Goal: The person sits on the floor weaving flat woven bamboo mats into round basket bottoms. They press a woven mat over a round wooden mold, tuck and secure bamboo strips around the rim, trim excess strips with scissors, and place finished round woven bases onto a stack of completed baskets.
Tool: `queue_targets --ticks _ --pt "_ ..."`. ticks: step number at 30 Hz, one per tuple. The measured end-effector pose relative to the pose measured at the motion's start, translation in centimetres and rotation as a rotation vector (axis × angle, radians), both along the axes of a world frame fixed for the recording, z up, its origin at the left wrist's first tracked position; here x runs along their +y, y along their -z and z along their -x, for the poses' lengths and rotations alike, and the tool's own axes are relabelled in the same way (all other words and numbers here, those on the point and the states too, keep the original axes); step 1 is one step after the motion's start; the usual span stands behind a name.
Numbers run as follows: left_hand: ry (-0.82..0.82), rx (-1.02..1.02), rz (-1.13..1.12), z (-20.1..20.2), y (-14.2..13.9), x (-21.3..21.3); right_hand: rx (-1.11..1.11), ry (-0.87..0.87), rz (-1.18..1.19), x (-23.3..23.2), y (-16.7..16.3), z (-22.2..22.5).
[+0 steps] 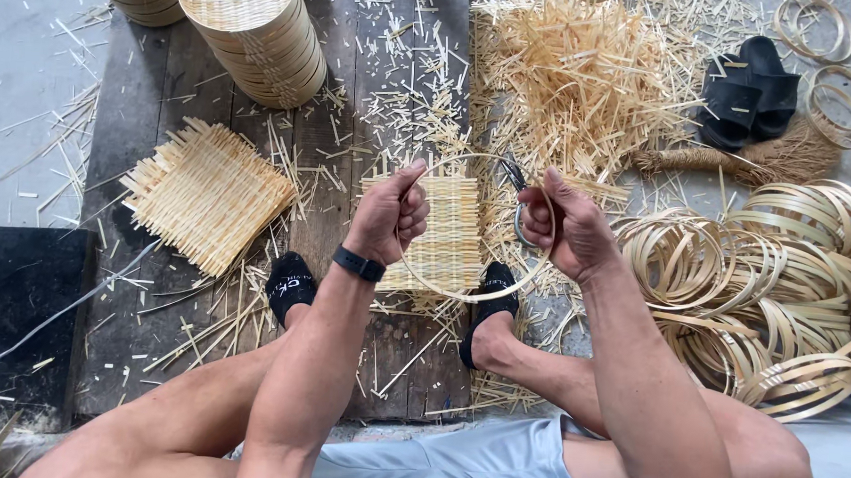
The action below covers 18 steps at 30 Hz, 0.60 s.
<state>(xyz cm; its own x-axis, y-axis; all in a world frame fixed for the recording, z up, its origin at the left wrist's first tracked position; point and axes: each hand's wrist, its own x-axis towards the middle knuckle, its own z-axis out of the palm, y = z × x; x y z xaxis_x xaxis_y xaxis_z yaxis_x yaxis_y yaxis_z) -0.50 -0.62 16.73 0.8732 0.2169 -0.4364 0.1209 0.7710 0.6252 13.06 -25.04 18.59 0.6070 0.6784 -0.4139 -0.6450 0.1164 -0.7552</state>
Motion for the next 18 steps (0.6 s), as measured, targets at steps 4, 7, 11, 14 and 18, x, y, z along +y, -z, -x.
queue_targets --ticks 4,7,11,14,18 --pt "0.194 0.130 -0.220 -0.4 -1.2 0.6 -0.004 -0.062 0.002 0.4 1.0 0.4" --pt "0.222 0.159 -0.281 -0.7 -1.3 0.6 -0.018 -0.112 0.012 0.4 2.0 0.1" --pt "0.194 0.128 -0.251 -0.7 -1.0 0.6 -0.074 -0.175 0.094 0.2 2.0 -0.6" --pt "0.166 0.067 -0.181 -0.3 -0.4 0.9 -0.055 -0.079 0.042 0.2 1.4 -0.5" --pt "-0.028 0.042 0.095 0.7 1.8 0.3 -0.023 0.119 -0.069 0.5 1.3 0.0"
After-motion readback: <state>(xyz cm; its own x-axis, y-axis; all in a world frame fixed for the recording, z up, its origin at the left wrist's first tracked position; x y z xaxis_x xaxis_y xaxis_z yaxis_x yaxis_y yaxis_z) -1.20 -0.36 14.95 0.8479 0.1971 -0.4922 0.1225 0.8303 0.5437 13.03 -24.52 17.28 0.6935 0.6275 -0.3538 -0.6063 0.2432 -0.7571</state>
